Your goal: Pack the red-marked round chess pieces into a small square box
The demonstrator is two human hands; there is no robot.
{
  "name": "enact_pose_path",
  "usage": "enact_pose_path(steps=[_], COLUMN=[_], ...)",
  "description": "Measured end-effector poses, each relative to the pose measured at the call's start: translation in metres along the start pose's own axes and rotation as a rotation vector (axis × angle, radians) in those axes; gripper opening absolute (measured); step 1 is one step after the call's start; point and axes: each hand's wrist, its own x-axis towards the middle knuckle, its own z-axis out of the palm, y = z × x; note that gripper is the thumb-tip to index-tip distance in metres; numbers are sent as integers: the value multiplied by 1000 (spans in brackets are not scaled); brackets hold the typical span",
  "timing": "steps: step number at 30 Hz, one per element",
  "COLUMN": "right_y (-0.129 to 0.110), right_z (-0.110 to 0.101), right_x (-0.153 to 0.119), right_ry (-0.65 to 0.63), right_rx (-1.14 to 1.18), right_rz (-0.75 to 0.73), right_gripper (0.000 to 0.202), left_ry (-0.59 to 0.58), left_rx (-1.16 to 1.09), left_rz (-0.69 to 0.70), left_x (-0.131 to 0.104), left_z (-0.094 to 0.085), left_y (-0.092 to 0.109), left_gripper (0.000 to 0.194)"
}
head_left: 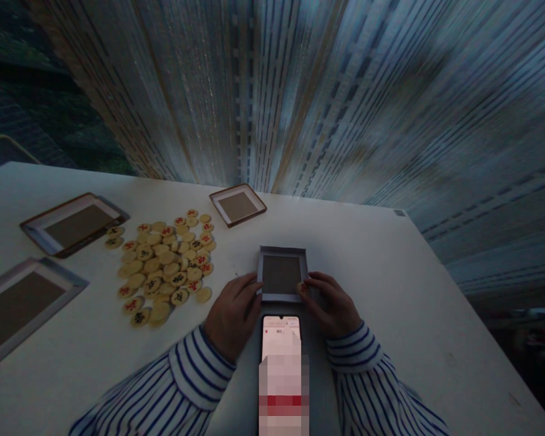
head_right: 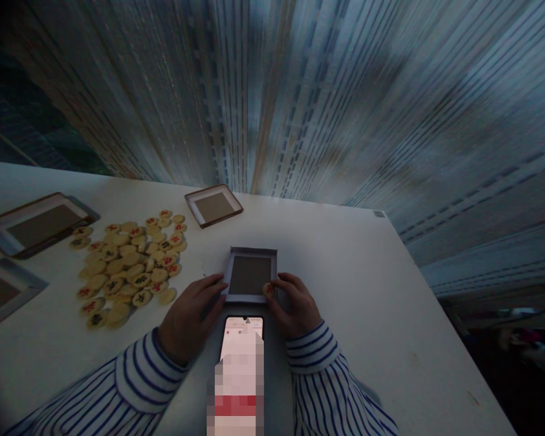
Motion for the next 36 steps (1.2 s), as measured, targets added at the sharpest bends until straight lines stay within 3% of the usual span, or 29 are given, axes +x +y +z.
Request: enact_pose_path(steps=[7,15,20,24,36], right_y=[1,5,2,2,-2], right_z=[-2,-2,-1,-1,-5], right_x=[0,0,0,1,7], right_ry=[-26,-2,-6,-30,-128], right_rx=[-7,7,-7,-24,-91], right_rz=[-8,4,17,24,18], right_gripper=[22,23,22,21,20], left_ry=[28,-93,11,21,31], left_rx=[-15,-107,-19,-22,-29], left_rz=[37,100,78,41,-21], left_x=[9,42,34,26,23], left_z=[-4,5,13,15,19], left_y=[8,22,6,-5,-4], left_gripper=[16,16,18,19,19])
